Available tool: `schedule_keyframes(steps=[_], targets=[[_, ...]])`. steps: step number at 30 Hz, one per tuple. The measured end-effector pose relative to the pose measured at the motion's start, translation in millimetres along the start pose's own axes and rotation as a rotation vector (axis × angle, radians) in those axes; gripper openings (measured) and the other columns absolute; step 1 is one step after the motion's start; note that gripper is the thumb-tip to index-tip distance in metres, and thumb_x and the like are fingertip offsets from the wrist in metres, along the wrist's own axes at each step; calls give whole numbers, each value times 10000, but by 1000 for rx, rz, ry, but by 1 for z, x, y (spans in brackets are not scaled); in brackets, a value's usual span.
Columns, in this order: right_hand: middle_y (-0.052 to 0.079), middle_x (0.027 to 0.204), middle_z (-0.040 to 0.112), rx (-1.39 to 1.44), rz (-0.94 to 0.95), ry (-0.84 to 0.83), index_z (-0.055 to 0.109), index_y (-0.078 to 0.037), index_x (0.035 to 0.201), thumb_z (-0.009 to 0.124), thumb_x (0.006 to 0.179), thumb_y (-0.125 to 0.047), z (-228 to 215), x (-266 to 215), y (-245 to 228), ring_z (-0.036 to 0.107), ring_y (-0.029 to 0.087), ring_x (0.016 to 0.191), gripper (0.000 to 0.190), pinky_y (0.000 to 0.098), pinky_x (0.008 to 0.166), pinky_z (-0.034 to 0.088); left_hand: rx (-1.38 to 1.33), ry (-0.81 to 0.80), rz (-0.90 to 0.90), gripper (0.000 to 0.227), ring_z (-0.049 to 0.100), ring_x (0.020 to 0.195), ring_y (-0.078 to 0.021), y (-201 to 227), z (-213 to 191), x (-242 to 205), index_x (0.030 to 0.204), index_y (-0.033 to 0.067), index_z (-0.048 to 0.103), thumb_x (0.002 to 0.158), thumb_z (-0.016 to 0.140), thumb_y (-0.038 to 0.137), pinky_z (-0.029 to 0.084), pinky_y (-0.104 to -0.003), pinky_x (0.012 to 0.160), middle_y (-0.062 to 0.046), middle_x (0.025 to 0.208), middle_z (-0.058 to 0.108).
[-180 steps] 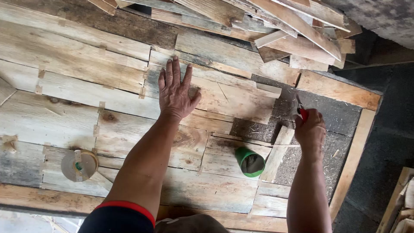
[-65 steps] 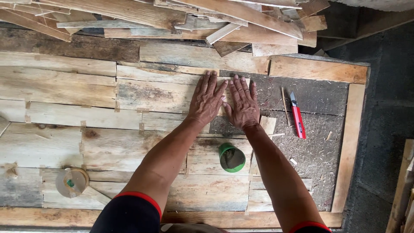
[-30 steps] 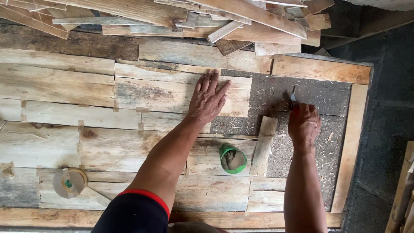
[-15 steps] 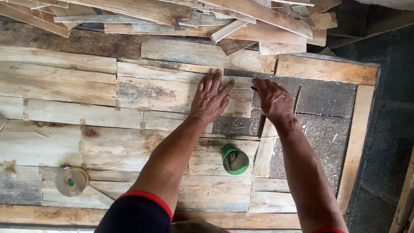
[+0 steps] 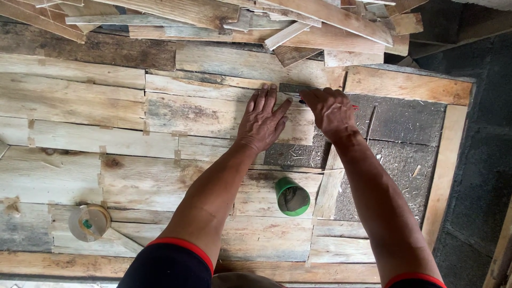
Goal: Cutting and marking wood pieces to fit into a larger assembly.
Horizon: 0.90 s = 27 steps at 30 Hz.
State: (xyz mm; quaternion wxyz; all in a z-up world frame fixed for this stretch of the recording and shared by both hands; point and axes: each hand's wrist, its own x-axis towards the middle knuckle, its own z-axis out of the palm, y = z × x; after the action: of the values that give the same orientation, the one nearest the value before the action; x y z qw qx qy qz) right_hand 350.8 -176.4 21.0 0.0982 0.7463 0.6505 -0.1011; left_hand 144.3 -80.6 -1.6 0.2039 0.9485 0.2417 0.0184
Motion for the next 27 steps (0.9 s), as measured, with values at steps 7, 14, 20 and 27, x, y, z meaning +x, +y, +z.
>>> schedule_keyframes(steps=[7, 14, 20, 27], targets=[[-13, 1250, 725, -45, -65, 32, 638, -234, 1355, 543, 1038, -122, -3, -1, -1, 694, 198, 996, 349, 372, 905, 562, -2, 56, 23, 530, 257, 1518, -432, -1, 5, -2, 1523, 217, 504, 1019, 545, 374, 224, -537, 1231, -246, 1609, 327], [37, 1241, 729, -23, -147, 199, 668, -141, 1320, 602, 940, -71, -12, -7, 0, 690, 213, 962, 392, 395, 889, 553, -20, 56, 13, 533, 246, 1526, -429, -1, 6, -1, 1522, 206, 495, 1019, 538, 377, 215, -538, 1238, -241, 1623, 316], [21, 1227, 748, 23, -96, 90, 696, -180, 1289, 566, 1052, -137, -9, -6, 10, 676, 216, 883, 274, 372, 865, 558, 3, -11, -7, 544, 215, 1540, -417, -2, 7, 1, 1550, 230, 453, 1033, 492, 393, 187, -527, 1246, -232, 1646, 273], [11, 1296, 739, -47, -134, 108, 676, -215, 1343, 590, 1016, -77, 12, -9, 21, 693, 182, 905, 365, 350, 894, 560, 19, -48, -14, 551, 185, 1555, -410, -1, 4, 0, 1571, 249, 415, 1043, 451, 403, 158, -520, 1258, -222, 1668, 232]])
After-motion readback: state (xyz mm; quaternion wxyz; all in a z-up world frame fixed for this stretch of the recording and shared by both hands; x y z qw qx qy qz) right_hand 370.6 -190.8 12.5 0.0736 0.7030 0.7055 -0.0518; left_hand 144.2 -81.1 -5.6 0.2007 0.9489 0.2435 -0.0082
